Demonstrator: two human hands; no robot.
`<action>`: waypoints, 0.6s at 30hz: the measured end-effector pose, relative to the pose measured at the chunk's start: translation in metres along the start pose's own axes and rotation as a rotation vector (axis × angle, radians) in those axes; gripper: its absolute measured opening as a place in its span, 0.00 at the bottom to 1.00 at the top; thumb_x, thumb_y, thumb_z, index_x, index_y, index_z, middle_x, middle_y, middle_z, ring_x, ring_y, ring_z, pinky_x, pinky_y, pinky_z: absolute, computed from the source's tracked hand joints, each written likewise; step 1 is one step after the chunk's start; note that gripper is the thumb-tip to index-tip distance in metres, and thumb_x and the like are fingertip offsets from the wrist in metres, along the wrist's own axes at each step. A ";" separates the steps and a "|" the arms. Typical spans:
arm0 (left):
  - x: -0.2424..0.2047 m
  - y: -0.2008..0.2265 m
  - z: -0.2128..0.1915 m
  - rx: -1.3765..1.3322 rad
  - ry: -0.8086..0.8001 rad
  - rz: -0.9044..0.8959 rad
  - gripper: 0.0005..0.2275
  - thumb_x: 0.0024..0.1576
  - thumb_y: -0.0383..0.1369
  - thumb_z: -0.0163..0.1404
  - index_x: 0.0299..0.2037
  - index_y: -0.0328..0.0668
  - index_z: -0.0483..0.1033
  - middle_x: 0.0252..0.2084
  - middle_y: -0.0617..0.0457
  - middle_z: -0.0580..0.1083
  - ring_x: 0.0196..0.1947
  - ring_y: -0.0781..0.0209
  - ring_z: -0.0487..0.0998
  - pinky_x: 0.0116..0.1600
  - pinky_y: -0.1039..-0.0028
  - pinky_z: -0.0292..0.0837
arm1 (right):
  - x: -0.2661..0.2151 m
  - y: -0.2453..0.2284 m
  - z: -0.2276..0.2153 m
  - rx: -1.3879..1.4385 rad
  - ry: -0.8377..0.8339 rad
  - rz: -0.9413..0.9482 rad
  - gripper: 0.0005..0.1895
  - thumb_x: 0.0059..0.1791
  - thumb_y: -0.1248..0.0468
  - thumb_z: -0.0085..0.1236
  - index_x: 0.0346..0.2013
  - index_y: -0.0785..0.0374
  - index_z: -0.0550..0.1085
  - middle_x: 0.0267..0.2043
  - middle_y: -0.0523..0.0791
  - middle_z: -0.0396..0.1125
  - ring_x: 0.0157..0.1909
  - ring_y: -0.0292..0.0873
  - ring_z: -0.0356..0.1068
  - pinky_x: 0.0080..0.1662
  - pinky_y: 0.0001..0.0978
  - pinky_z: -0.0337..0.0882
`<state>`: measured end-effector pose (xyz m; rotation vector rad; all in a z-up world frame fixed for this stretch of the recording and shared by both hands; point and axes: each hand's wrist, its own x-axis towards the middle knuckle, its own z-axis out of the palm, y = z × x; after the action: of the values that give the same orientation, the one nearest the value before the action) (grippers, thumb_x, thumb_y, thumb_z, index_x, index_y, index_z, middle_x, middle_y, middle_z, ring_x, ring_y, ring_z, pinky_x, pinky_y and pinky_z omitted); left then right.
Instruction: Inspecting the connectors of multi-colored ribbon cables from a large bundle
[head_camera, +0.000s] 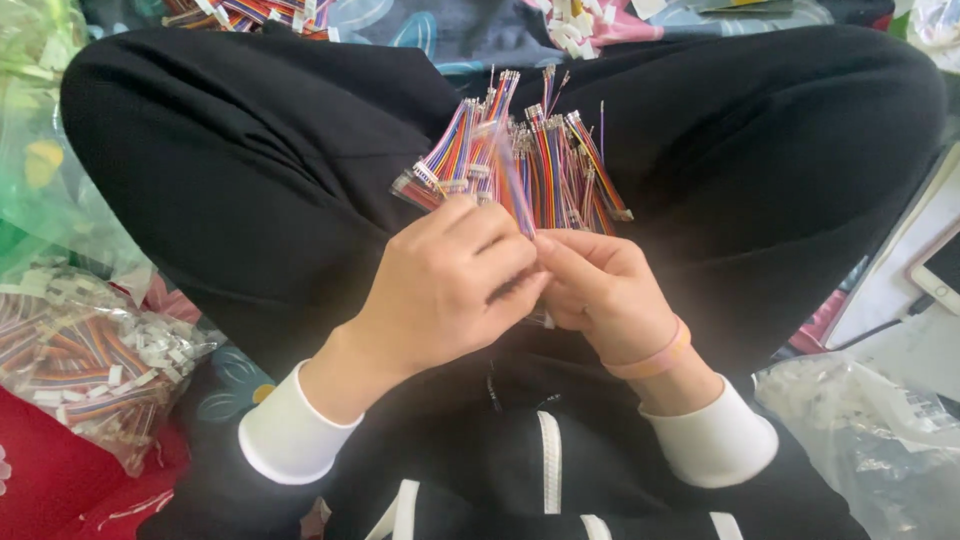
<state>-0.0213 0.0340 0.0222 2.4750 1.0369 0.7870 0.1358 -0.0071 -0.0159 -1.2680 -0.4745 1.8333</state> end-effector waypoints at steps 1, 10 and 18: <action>-0.003 -0.004 0.002 -0.005 -0.001 0.000 0.05 0.52 0.31 0.51 0.25 0.46 0.70 0.25 0.55 0.65 0.31 0.58 0.70 0.36 0.73 0.68 | 0.001 -0.001 0.000 0.000 0.005 0.002 0.15 0.49 0.66 0.48 0.41 0.78 0.72 0.12 0.39 0.51 0.11 0.24 0.44 0.15 0.13 0.51; -0.005 0.002 0.007 -0.977 -0.189 -0.652 0.10 0.57 0.35 0.46 0.26 0.44 0.78 0.24 0.54 0.77 0.38 0.64 0.79 0.56 0.70 0.69 | -0.011 -0.007 0.002 -0.280 0.086 -0.065 0.08 0.44 0.72 0.53 0.33 0.78 0.74 0.14 0.48 0.63 0.09 0.26 0.54 0.12 0.16 0.55; 0.003 -0.001 0.003 -1.447 -0.016 -0.928 0.13 0.52 0.39 0.50 0.36 0.36 0.78 0.34 0.47 0.78 0.35 0.60 0.80 0.44 0.75 0.77 | -0.034 -0.018 0.011 -0.788 0.153 -0.270 0.06 0.39 0.70 0.57 0.27 0.70 0.77 0.19 0.40 0.66 0.19 0.31 0.55 0.24 0.18 0.56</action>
<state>-0.0181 0.0371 0.0201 0.6739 0.8999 0.7284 0.1376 -0.0221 0.0207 -1.7273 -1.2940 1.3336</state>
